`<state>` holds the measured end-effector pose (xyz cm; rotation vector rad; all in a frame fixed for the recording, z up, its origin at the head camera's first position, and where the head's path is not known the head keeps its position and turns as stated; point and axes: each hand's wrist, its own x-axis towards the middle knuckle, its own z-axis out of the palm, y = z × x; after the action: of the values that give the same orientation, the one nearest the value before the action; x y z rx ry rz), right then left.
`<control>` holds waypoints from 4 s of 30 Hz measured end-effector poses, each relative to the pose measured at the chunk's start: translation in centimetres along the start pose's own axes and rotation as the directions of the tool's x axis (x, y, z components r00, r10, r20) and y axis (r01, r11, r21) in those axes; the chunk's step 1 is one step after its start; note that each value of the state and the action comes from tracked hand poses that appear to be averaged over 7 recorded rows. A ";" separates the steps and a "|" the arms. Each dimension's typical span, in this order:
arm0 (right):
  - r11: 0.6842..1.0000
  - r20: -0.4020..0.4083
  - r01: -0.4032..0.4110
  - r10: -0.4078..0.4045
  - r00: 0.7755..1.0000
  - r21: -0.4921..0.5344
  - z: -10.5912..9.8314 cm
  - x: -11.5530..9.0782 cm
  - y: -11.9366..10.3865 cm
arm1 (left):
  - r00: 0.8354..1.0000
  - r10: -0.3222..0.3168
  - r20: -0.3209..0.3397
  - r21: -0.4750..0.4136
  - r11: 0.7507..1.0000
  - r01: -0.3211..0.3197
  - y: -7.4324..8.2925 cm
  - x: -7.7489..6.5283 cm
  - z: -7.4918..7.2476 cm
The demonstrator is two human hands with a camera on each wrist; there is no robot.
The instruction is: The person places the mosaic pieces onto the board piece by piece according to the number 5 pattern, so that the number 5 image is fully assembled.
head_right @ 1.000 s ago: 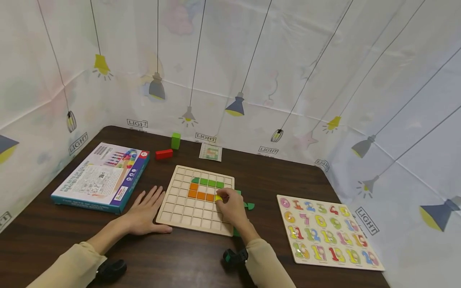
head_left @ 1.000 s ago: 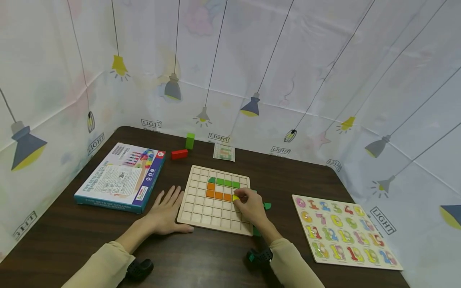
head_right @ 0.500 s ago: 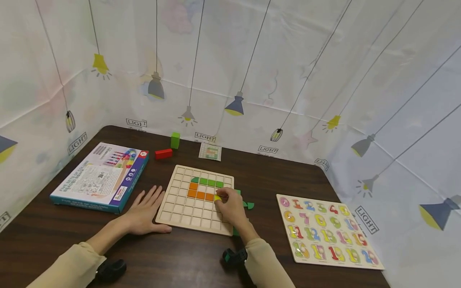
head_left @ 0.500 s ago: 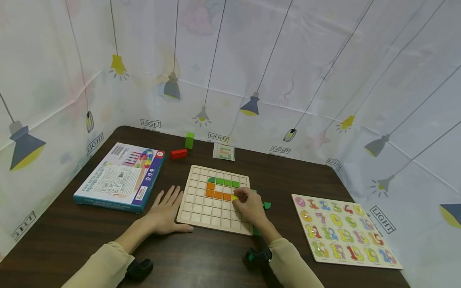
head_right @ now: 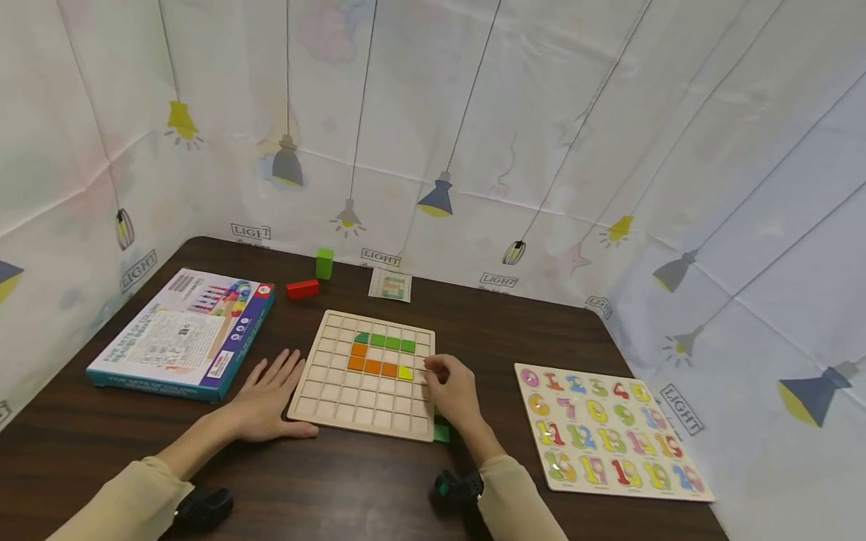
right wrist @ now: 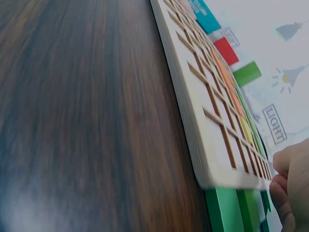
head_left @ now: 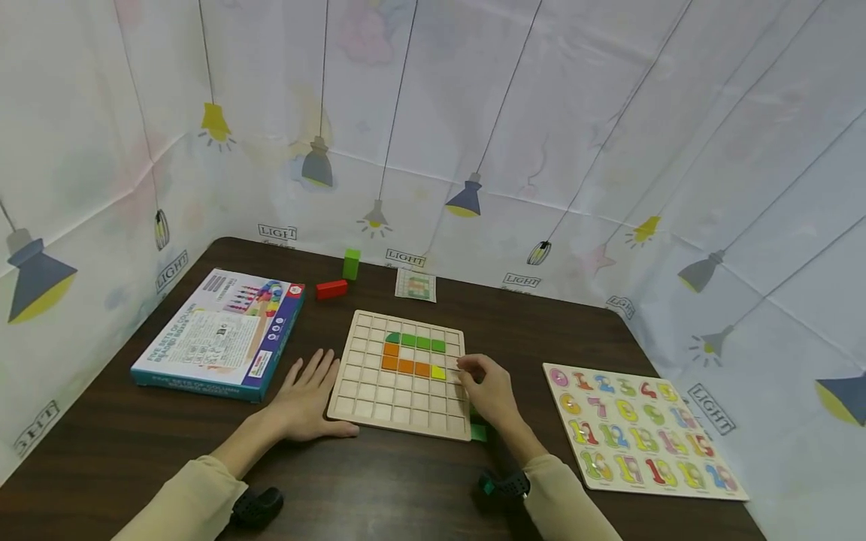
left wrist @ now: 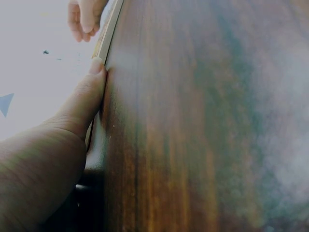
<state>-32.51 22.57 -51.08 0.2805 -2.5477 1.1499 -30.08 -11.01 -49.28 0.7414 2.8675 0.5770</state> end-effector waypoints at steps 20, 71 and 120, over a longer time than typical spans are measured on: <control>0.999 -0.062 0.014 -0.016 0.998 -0.034 -2.9 -0.7 2.4 | 1.000 -0.026 -0.007 0.042 0.999 0.026 -0.8 0.3 0.9; 0.984 0.082 -0.146 0.155 0.985 -0.106 -1.2 2.9 3.2 | 1.000 -0.005 -0.006 0.019 1.000 0.005 -0.5 0.2 0.7; 0.969 0.182 0.236 -0.246 0.952 0.075 0.9 -0.2 -0.7 | 1.000 -0.022 0.016 0.048 0.999 0.021 0.1 -0.3 -0.3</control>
<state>-32.35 21.40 -51.24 0.7264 -2.5547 1.1446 -29.81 -11.16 -48.98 0.7176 2.8797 0.4986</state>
